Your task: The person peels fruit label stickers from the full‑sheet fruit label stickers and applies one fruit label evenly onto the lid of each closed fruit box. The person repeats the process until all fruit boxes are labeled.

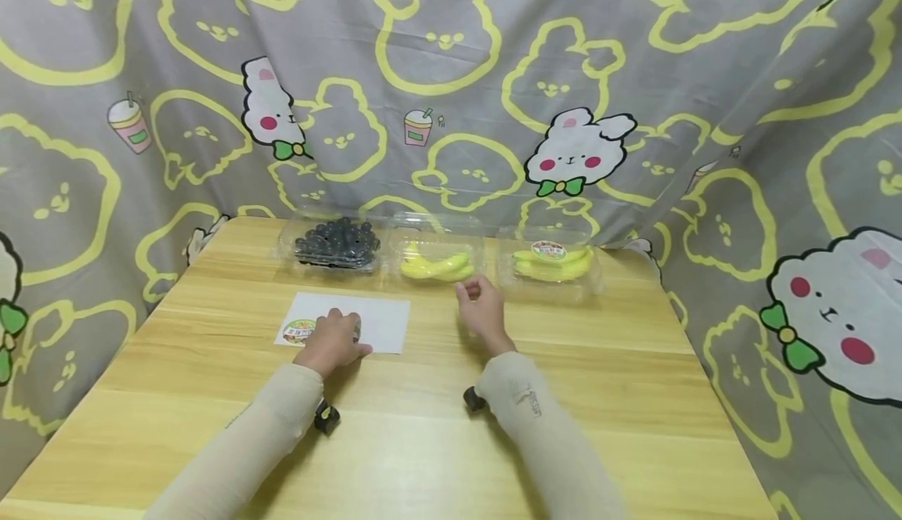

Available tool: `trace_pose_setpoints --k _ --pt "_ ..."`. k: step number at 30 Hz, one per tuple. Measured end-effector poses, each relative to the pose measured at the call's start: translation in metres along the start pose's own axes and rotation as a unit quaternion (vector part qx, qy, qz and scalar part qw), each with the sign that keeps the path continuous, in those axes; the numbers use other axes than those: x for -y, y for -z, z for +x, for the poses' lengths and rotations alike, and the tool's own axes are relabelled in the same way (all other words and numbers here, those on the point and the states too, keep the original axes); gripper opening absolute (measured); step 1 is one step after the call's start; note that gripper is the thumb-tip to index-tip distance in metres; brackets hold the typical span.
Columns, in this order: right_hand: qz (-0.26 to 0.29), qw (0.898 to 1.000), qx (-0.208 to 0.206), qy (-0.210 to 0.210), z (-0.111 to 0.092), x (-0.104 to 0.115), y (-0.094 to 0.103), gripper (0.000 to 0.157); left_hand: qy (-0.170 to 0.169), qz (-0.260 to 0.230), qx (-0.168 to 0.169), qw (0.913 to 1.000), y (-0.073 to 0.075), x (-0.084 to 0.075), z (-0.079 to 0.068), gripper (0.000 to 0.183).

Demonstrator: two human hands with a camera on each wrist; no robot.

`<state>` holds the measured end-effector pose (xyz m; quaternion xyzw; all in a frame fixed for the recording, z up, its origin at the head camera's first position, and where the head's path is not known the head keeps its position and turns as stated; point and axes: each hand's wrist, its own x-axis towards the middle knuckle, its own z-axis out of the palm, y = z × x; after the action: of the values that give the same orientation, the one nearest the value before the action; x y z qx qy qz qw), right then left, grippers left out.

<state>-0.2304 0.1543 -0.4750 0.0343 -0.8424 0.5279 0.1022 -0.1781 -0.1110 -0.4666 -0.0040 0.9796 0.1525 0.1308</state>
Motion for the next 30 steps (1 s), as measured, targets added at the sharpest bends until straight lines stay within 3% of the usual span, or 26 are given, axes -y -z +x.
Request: trace_pose_setpoints --k 2,5,9,22,30 --pt "0.049 0.997 0.011 -0.056 0.003 0.0 -0.01 0.025 0.0 0.001 -0.001 1.0 0.0 0.0 0.0 0.05" --pt "0.122 0.982 0.014 -0.142 0.009 0.003 -0.022 0.033 -0.002 0.002 -0.003 1.0 0.001 -0.001 0.0 0.047" --pt "0.179 0.963 -0.008 -0.203 0.016 0.006 -0.032 0.039 -0.002 0.005 -0.004 1.0 0.001 -0.002 0.0 0.046" --pt "0.249 0.932 -0.018 -0.263 0.031 0.007 -0.034 0.045 0.0 0.004 -0.003 1.0 0.001 -0.002 -0.001 0.041" --pt "0.252 0.928 -0.028 -0.272 0.037 0.006 -0.034 0.041 0.001 0.004 -0.008 1.0 0.001 -0.002 -0.001 0.043"
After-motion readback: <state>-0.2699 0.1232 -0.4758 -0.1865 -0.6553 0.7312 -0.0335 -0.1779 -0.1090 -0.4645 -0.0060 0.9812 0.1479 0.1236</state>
